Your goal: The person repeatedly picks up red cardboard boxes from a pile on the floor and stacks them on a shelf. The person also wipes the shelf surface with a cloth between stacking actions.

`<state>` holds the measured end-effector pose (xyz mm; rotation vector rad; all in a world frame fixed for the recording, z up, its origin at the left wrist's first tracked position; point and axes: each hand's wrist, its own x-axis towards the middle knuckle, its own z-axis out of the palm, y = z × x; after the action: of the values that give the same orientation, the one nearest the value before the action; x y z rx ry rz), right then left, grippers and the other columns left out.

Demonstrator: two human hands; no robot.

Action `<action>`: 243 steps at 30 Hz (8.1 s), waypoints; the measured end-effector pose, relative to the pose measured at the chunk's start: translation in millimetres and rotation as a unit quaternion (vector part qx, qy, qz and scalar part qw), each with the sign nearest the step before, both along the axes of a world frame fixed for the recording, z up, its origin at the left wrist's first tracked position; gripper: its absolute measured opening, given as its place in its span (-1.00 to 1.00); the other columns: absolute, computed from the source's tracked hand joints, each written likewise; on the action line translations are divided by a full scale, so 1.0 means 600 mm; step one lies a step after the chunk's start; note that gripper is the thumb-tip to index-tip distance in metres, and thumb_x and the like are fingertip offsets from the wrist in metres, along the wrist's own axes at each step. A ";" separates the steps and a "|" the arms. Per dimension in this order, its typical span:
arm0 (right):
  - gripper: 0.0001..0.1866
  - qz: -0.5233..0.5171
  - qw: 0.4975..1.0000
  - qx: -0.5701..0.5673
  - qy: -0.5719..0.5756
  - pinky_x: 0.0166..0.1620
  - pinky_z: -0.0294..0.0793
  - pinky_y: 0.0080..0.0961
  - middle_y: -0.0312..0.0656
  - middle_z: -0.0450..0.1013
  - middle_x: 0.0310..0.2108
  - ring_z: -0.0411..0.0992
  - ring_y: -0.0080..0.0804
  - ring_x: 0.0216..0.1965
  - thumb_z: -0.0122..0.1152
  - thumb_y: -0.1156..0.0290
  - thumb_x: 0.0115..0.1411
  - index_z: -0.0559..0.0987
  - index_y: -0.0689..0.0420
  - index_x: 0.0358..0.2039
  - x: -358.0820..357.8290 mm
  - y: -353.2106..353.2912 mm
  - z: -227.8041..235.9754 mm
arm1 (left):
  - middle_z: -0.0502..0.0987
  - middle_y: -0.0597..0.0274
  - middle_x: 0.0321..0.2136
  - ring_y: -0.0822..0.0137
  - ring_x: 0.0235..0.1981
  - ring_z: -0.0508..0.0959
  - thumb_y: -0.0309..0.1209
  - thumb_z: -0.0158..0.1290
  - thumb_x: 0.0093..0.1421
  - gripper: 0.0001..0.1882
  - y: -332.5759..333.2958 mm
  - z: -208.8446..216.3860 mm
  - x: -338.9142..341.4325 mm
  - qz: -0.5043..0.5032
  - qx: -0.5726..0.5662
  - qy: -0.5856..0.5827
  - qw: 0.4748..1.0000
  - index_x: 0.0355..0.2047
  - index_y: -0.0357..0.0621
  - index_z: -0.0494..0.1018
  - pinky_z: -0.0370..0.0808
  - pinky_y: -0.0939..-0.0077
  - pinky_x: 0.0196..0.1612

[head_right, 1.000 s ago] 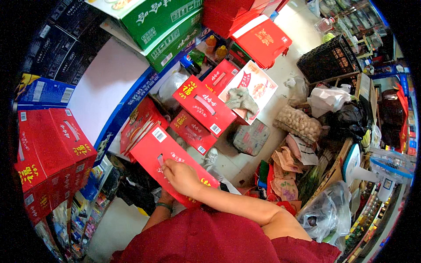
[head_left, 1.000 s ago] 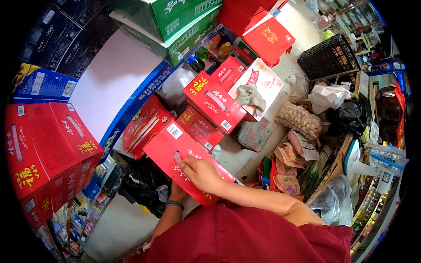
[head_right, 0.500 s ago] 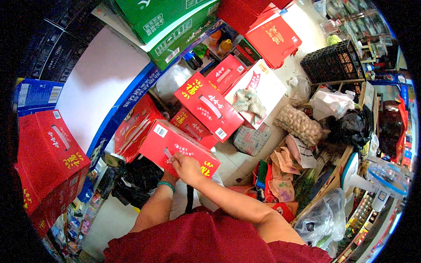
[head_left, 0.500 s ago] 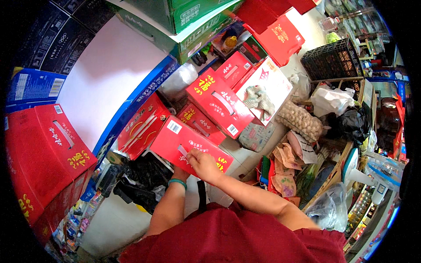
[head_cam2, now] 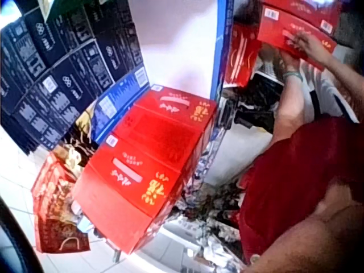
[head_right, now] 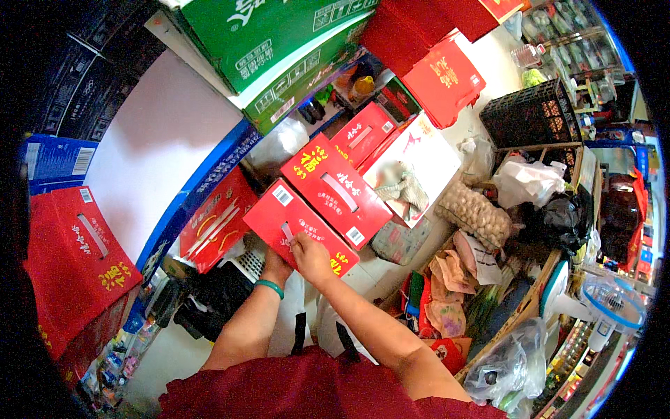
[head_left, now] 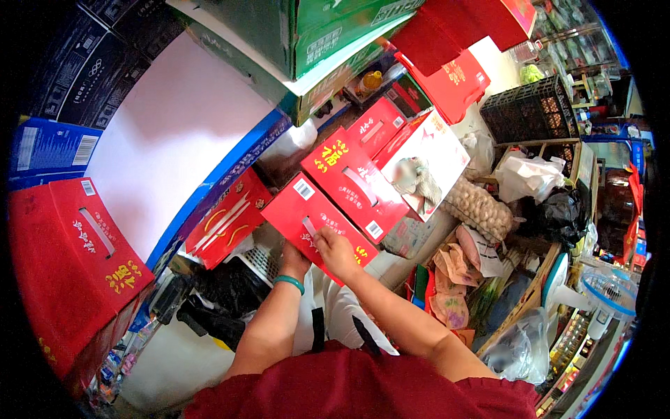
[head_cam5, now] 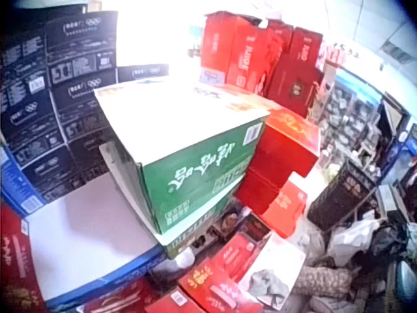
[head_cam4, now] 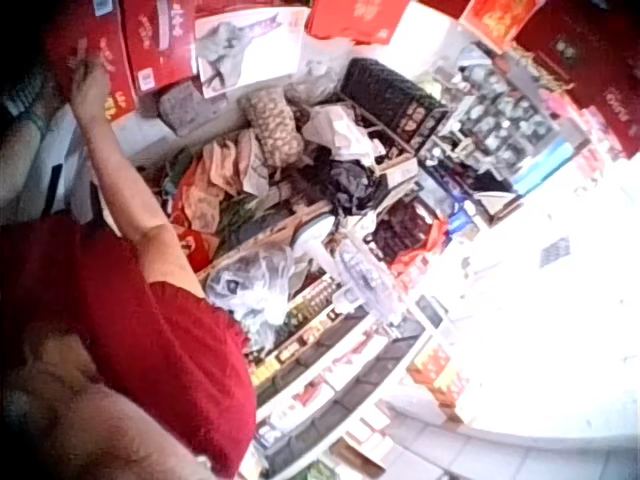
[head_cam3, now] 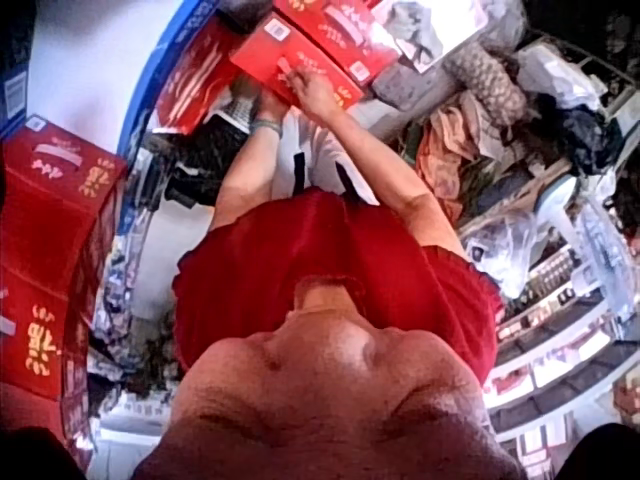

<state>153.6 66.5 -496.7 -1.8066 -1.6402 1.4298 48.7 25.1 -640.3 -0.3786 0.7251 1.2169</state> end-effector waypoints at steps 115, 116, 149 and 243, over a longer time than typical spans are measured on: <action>-0.69 0.105 0.994 -0.001 -0.027 -0.22 0.46 -0.50 0.01 0.53 -0.32 0.52 -0.32 -0.27 0.06 0.37 0.20 0.48 0.30 -0.11 0.139 -0.050 0.158 | 0.28 -0.10 0.11 0.03 0.18 0.22 -0.21 0.04 0.08 -0.42 0.352 0.415 -0.397 -0.039 -0.071 0.963 0.257 0.07 -0.26 0.29 0.06 0.16 0.23; -0.69 0.094 0.995 -0.010 -0.026 -0.22 0.46 -0.49 0.00 0.53 -0.33 0.52 -0.33 -0.28 0.06 0.37 0.20 0.49 0.31 -0.12 0.143 -0.055 0.156 | 0.33 -0.11 0.07 0.01 0.14 0.27 -0.25 0.06 0.07 -0.43 0.380 0.413 -0.385 -0.029 -0.021 0.964 0.262 0.06 -0.27 0.29 0.11 0.19 0.22; -0.70 0.157 0.986 0.040 -0.024 -0.16 0.44 -0.33 0.08 0.48 -0.24 0.47 -0.08 -0.19 0.06 0.35 0.17 0.49 0.22 -0.12 0.269 -0.168 0.172 | 0.48 0.11 -0.09 0.11 0.06 0.38 -0.51 0.04 0.03 -0.70 0.137 0.437 -0.227 -0.138 0.279 0.864 0.397 -0.16 -0.15 0.47 0.32 0.31 0.10; -0.79 0.051 0.983 -0.041 0.170 -0.16 0.44 -0.57 -0.14 0.52 -0.32 0.48 -0.49 -0.28 0.00 0.45 0.25 0.47 0.34 -0.21 0.124 -0.038 0.182 | -0.11 -0.33 0.24 -0.20 0.28 -0.11 0.07 -0.05 0.13 -0.16 0.139 0.436 -0.339 -0.076 -0.202 0.932 0.292 0.24 -0.23 0.00 -0.16 -0.02 0.27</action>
<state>227.7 43.9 -387.4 -1.4342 -1.5337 1.7593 -154.8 108.5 -378.9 1.1380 3.0372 0.6629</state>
